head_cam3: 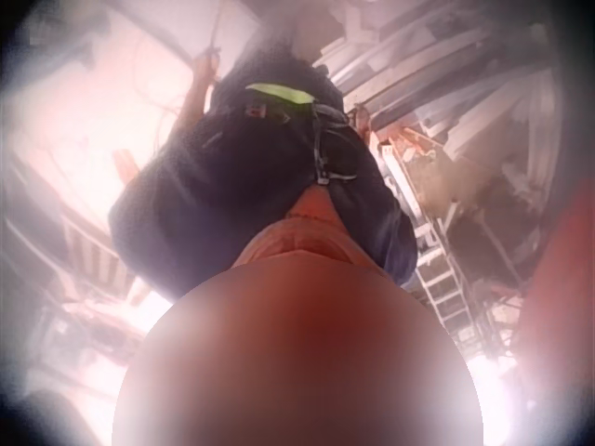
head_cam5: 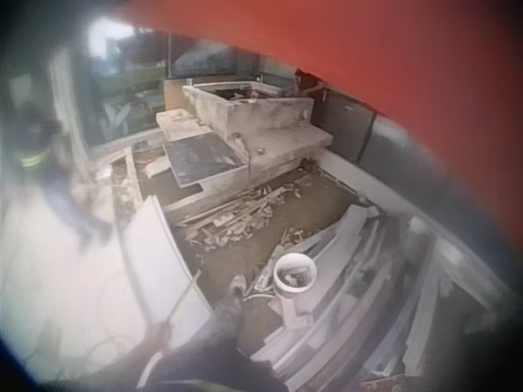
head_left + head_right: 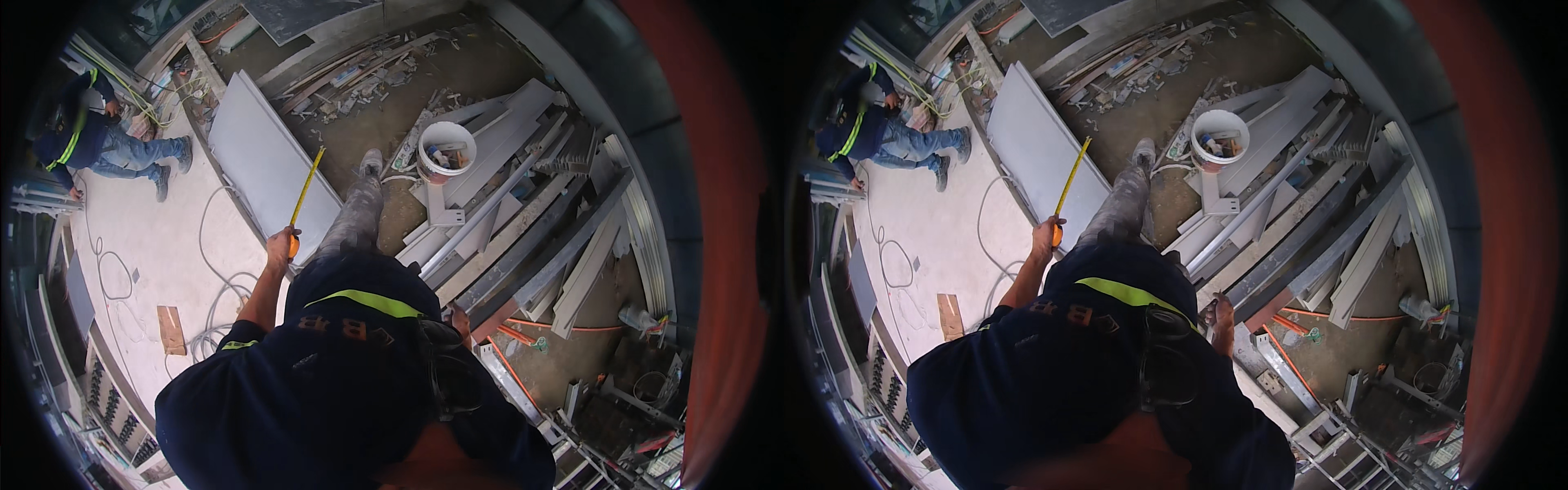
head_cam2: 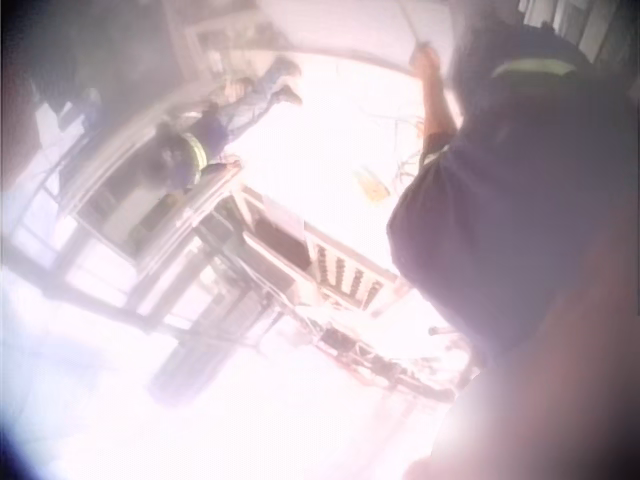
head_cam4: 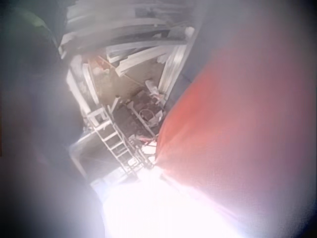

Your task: The person measures a white panel with a tape measure, marks it, and then uses an angle grinder to cut a dark panel. They handle the panels and tools on a cluttered workbench while another worker is present nearby.

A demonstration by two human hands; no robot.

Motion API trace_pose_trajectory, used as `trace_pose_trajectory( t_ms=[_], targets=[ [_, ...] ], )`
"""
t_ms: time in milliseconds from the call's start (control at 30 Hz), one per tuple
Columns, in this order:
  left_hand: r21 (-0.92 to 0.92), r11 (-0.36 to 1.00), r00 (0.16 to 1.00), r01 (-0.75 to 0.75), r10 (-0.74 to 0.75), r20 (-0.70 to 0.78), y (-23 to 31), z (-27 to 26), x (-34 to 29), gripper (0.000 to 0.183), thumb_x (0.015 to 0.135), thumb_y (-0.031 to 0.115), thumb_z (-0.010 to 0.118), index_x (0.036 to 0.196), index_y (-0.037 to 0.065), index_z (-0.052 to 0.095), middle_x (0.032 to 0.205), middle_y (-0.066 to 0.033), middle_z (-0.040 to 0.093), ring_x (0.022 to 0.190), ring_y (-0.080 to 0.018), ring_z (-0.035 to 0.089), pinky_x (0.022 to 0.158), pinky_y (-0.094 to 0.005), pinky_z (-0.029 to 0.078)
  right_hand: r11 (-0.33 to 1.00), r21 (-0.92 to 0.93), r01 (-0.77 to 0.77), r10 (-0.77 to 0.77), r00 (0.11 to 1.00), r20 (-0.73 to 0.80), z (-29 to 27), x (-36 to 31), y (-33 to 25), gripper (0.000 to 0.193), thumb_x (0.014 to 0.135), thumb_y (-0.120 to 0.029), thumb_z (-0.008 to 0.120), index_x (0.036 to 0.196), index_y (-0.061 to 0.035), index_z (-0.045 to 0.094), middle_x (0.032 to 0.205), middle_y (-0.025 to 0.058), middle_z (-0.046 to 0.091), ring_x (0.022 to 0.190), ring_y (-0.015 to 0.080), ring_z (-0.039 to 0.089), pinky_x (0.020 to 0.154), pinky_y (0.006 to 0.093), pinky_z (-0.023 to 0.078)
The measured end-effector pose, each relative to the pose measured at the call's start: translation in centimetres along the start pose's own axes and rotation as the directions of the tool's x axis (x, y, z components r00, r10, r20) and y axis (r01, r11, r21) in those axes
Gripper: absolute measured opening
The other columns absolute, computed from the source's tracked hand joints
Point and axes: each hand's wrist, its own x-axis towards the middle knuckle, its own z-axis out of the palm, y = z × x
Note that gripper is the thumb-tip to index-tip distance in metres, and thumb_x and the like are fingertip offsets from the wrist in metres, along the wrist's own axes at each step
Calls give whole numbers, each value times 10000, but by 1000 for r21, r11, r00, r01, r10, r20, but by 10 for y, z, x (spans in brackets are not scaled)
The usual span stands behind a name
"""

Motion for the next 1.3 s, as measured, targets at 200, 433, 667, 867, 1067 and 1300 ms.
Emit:
trace_pose_trajectory(
  t_ms=[200, 433, 667, 867, 1067, 1300],
  targets=[
    [95, 994, 982, 59, -40, -185, 7, 33, 131, 543, 839, 553, 815, 912, 15, 782, 752, -65, 671, 602, -178, 605, 518, -367, 475, 973, 220, 64, -83, 993, 79, 8, 102, 80, 382, 1051, -431, 519, 921, -92, 638, 665, 2, 496, 534, 118, 425, 511, 309, 332],
    [61, 993, 970, 96, -80, -228, 103, 63, 326, 469, 865, 447, 783, 972, -7, 736, 793, -86, 686, 668, -199, 659, 525, -363, 506, 978, 195, -73, 110, 976, -188, 164, 195, -187, 527, 1044, -558, 575, 1151, -63, 720, 614, -74, 352, 460, 64, 281, 439, 273, 216],
    [185, 931, 936, -314, 270, 227, 375, 251, 614, 442, 972, 427, 648, 1071, 2, 720, 892, -112, 734, 800, -209, 689, 721, -392, 561, 804, -473, 361, -240, 924, 298, 478, 286, -584, 361, 967, -428, 731, 1144, -113, 753, 706, -6, 576, 577, 133, 557, 535, 318, 453],
    [59, 866, 736, -497, 384, 558, 571, 441, 612, 567, 1052, 502, 567, 1397, 52, 569, 1048, -155, 731, 998, -238, 697, 893, -400, 548, 433, -387, 814, -506, 575, 643, 657, 236, -817, 624, 985, -415, 760, 1442, -28, 583, 1083, 119, 721, 984, 156, 685, 874, 320, 540],
    [-164, 931, 820, -327, 365, 441, 661, 522, 689, 539, 1067, 407, 585, 1434, 14, 559, 1125, -174, 726, 1050, -232, 696, 931, -380, 538, 625, -301, 720, -342, 599, 724, 729, 331, -962, 515, 1056, -317, 690, 1394, 49, 557, 1200, 106, 684, 1051, 137, 661, 914, 314, 545],
    [26, 815, 814, -578, 579, -39, 855, 603, 901, 354, 965, 202, 677, 1249, -9, 658, 979, -171, 725, 884, -343, 716, 876, -455, 571, 541, -298, 787, -522, 592, 614, 820, 565, -1235, 628, 1010, -363, 716, 1383, 96, 504, 1140, 168, 701, 829, 178, 750, 698, 298, 595]
  ],
)
